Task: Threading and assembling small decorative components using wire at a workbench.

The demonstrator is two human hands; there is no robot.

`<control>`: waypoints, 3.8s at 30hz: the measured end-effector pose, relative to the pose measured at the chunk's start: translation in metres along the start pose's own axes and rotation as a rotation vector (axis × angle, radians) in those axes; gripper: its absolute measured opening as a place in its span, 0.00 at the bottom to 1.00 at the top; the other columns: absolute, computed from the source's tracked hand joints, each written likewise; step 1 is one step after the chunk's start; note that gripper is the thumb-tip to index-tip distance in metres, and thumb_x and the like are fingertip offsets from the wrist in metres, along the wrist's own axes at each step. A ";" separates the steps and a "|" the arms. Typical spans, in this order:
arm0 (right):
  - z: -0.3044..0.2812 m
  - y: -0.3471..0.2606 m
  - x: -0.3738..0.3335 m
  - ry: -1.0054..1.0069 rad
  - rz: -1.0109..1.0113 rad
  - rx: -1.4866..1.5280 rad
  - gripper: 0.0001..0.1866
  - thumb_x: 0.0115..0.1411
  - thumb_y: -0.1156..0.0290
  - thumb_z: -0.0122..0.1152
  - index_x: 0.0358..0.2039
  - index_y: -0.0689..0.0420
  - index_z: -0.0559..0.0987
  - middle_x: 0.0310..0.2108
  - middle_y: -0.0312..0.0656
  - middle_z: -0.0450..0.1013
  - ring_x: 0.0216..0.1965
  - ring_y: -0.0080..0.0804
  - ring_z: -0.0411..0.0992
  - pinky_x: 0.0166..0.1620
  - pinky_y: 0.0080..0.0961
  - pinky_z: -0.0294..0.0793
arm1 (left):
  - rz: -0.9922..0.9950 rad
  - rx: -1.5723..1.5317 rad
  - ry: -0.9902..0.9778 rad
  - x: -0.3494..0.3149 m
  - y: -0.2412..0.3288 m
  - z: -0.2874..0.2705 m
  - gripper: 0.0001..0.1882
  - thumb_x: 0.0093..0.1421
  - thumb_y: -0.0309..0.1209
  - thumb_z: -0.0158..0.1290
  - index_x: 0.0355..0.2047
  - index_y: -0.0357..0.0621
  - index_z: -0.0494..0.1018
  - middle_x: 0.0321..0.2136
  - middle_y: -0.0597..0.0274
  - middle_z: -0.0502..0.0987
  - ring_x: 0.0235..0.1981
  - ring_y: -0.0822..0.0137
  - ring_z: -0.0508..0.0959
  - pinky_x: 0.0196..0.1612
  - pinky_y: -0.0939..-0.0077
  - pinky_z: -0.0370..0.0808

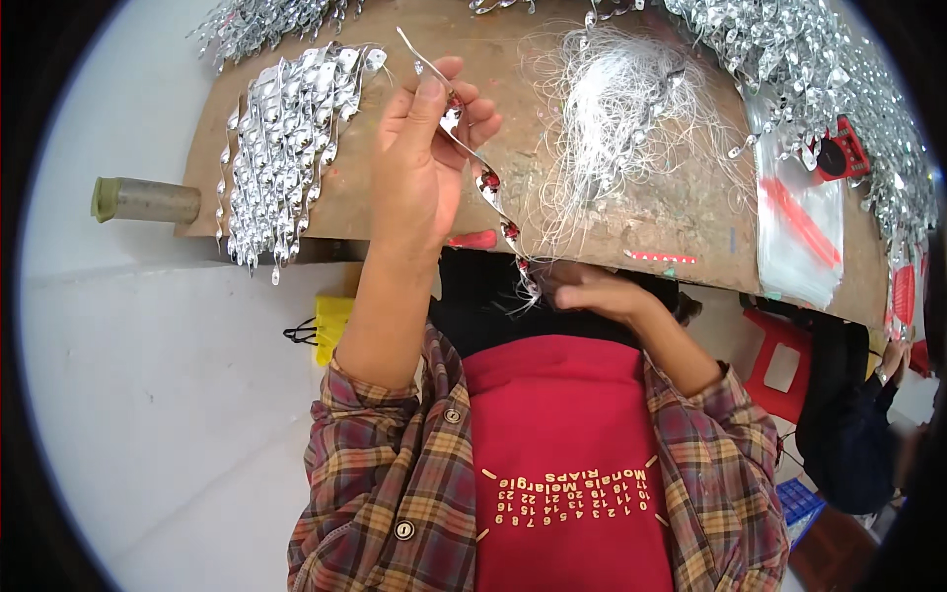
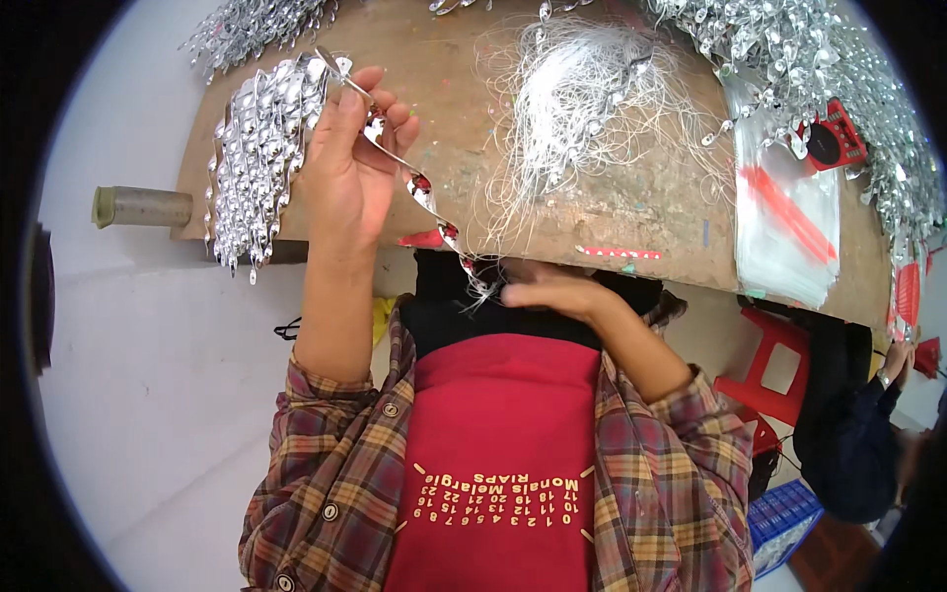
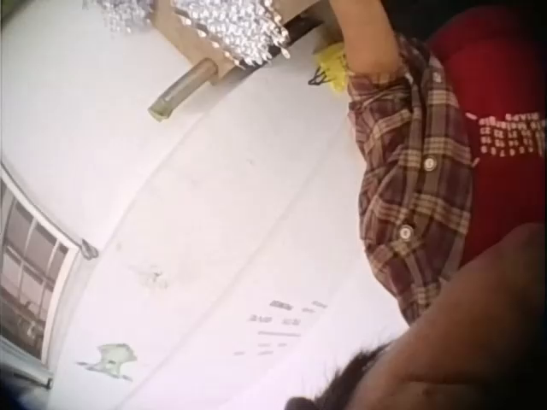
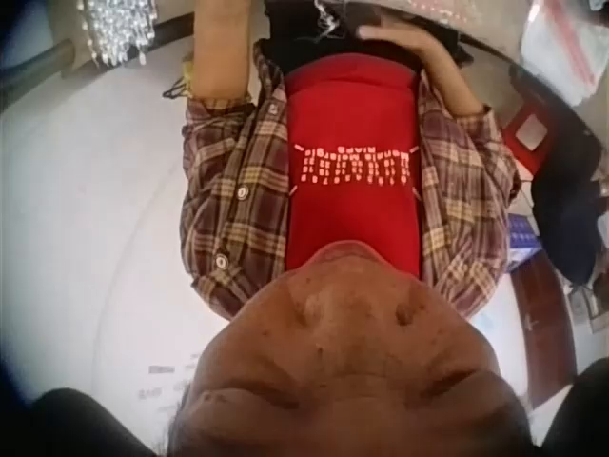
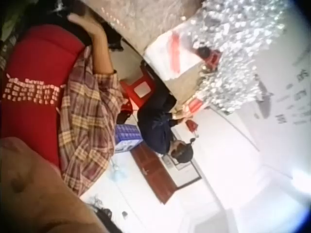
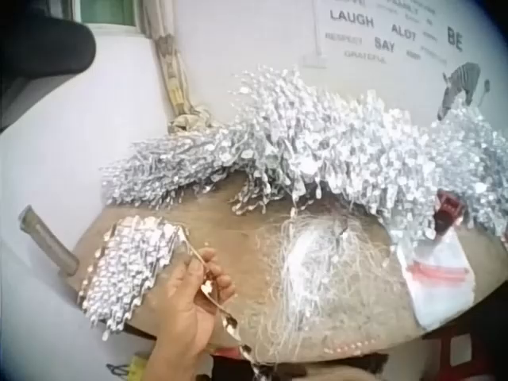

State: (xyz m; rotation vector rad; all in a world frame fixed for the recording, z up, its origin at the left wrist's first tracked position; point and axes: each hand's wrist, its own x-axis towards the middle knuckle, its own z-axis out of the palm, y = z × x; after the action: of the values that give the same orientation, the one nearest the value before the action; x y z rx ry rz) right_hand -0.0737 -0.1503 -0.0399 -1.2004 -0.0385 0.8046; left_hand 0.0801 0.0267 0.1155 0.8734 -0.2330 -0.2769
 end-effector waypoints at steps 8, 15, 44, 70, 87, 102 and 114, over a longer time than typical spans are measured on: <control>0.043 -0.036 0.017 -0.214 -0.111 0.716 0.19 0.63 0.61 0.44 0.49 0.61 0.64 0.49 0.55 0.65 0.51 0.40 0.65 0.54 0.35 0.64 | 0.149 -0.022 -0.080 -0.028 0.021 0.011 0.14 0.63 0.32 0.43 0.44 0.36 0.66 0.30 0.61 0.73 0.30 0.68 0.75 0.35 0.70 0.76; 0.055 -0.056 -0.006 -0.084 0.068 0.720 0.11 0.64 0.63 0.43 0.32 0.57 0.68 0.22 0.39 0.68 0.25 0.27 0.69 0.36 0.26 0.69 | 0.487 -0.318 -0.205 -0.053 0.087 0.024 0.13 0.63 0.30 0.43 0.47 0.40 0.62 0.32 0.67 0.64 0.31 0.74 0.67 0.38 0.73 0.69; -0.031 -0.207 -0.059 0.916 -0.273 -1.476 0.06 0.52 0.70 0.58 0.29 0.59 0.77 0.28 0.39 0.74 0.30 0.31 0.71 0.34 0.23 0.68 | 0.376 0.312 0.200 -0.050 0.064 -0.007 0.16 0.62 0.34 0.43 0.44 0.35 0.66 0.30 0.61 0.71 0.28 0.70 0.68 0.32 0.77 0.67; -0.065 -0.157 -0.047 1.049 -0.696 -1.492 0.12 0.51 0.74 0.58 0.38 0.55 0.77 0.43 0.44 0.71 0.44 0.40 0.69 0.46 0.30 0.66 | 0.067 0.337 0.131 -0.045 0.026 0.006 0.13 0.62 0.30 0.43 0.45 0.35 0.66 0.29 0.60 0.74 0.26 0.76 0.72 0.30 0.84 0.68; -0.013 -0.143 -0.036 0.822 -0.707 -1.555 0.05 0.48 0.71 0.60 0.28 0.53 0.76 0.22 0.35 0.71 0.25 0.31 0.69 0.33 0.27 0.63 | -0.133 0.369 0.095 -0.074 0.012 -0.004 0.17 0.61 0.29 0.45 0.48 0.35 0.64 0.31 0.62 0.73 0.25 0.79 0.72 0.24 0.89 0.67; -0.010 -0.126 -0.032 0.804 -0.739 -1.615 0.03 0.49 0.73 0.54 0.24 0.55 0.69 0.22 0.34 0.66 0.22 0.26 0.66 0.31 0.25 0.62 | -0.294 0.441 -0.039 -0.070 -0.016 0.015 0.15 0.59 0.32 0.48 0.43 0.35 0.70 0.28 0.65 0.73 0.23 0.81 0.69 0.24 0.90 0.64; 0.024 -0.132 -0.063 0.623 -0.450 0.214 0.06 0.57 0.69 0.53 0.31 0.57 0.72 0.18 0.27 0.61 0.17 0.11 0.54 0.21 0.10 0.50 | -0.365 0.469 -0.218 -0.064 -0.042 0.049 0.07 0.55 0.27 0.53 0.32 0.39 0.67 0.27 0.68 0.72 0.22 0.83 0.64 0.26 0.89 0.62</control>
State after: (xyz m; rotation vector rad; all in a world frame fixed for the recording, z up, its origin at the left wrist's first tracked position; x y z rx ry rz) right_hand -0.0597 -0.1831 0.1038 -1.1351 0.2741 0.0220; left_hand -0.0012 -0.0126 0.1074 1.3536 -0.3486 -0.6770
